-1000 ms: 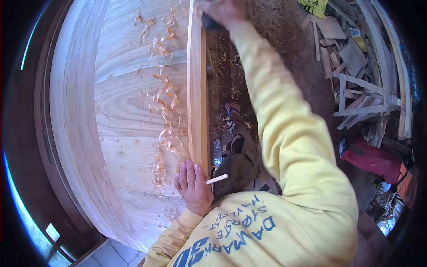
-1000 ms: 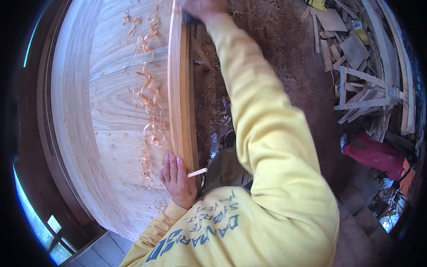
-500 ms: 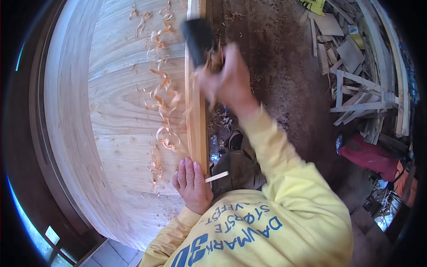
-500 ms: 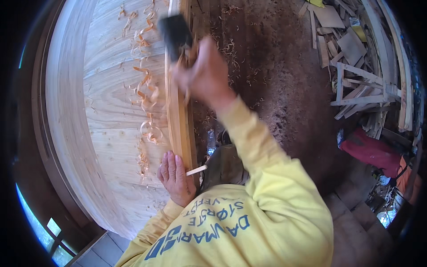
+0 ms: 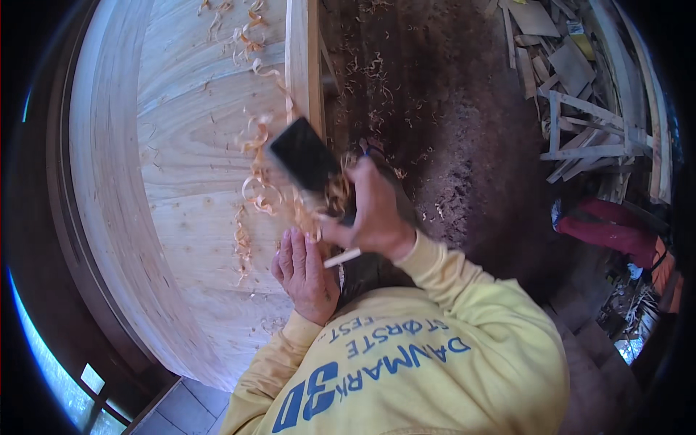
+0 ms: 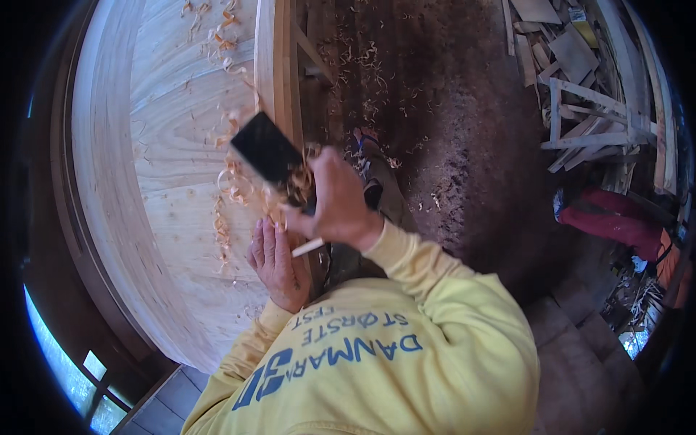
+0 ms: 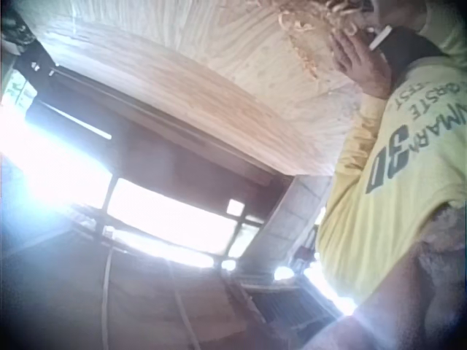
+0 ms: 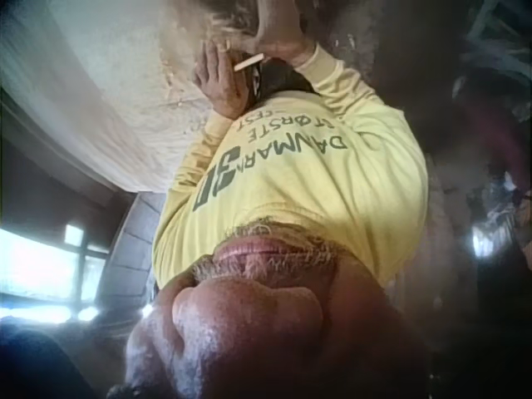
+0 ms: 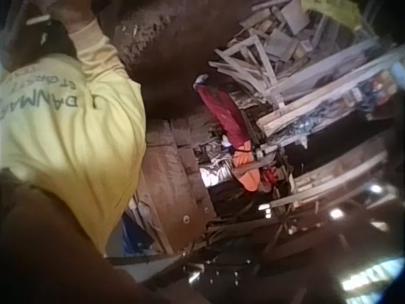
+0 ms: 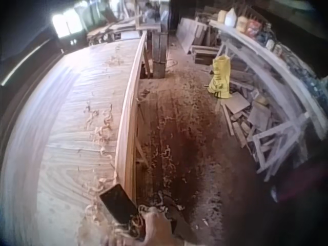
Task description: The person is using a hand plane to shave shavings from a wooden board. They move the tool across the surface of the wood and occasionally clear away wood shavings with their hands.
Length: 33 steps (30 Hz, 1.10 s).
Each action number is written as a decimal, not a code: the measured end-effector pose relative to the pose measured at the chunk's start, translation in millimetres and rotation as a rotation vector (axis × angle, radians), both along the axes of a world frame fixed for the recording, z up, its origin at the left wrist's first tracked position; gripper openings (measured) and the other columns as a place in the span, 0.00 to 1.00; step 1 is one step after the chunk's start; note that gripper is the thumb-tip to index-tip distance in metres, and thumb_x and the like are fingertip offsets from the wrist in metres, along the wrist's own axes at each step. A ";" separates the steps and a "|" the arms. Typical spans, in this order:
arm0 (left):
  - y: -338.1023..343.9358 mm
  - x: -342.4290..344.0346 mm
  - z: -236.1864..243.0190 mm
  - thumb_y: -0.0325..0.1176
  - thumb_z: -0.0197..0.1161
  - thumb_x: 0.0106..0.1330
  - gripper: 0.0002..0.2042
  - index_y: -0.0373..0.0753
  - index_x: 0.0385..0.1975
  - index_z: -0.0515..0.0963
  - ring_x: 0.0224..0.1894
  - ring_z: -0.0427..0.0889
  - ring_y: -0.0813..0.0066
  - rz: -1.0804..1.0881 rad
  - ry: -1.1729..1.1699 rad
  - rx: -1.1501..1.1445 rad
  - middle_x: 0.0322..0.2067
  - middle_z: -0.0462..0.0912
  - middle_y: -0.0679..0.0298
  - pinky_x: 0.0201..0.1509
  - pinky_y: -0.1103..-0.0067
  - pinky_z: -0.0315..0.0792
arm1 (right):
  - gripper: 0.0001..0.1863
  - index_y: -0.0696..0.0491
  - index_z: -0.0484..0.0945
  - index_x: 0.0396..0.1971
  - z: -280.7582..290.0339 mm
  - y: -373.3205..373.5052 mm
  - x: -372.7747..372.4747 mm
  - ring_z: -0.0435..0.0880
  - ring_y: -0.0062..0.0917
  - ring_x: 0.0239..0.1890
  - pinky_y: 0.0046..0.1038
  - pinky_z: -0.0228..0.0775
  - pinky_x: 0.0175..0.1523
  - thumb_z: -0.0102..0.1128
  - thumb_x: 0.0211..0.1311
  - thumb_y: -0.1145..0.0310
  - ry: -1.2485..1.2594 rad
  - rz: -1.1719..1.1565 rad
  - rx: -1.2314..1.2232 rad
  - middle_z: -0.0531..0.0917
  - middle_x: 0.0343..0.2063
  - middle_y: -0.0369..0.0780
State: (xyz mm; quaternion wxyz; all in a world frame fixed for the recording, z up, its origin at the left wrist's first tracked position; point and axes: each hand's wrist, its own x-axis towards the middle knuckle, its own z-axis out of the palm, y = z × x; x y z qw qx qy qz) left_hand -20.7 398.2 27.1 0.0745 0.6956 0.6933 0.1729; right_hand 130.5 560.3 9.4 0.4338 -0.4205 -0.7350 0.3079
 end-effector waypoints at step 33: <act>-2.9 0.5 4.4 0.29 0.60 0.75 0.15 0.36 0.58 0.83 0.68 0.78 0.53 0.135 -0.088 0.103 0.64 0.84 0.52 0.74 0.58 0.60 | 0.30 0.58 0.78 0.45 -3.3 151.8 -32.3 0.88 0.43 0.33 0.41 0.81 0.39 0.81 0.53 0.53 -0.114 -0.191 0.155 0.86 0.32 0.47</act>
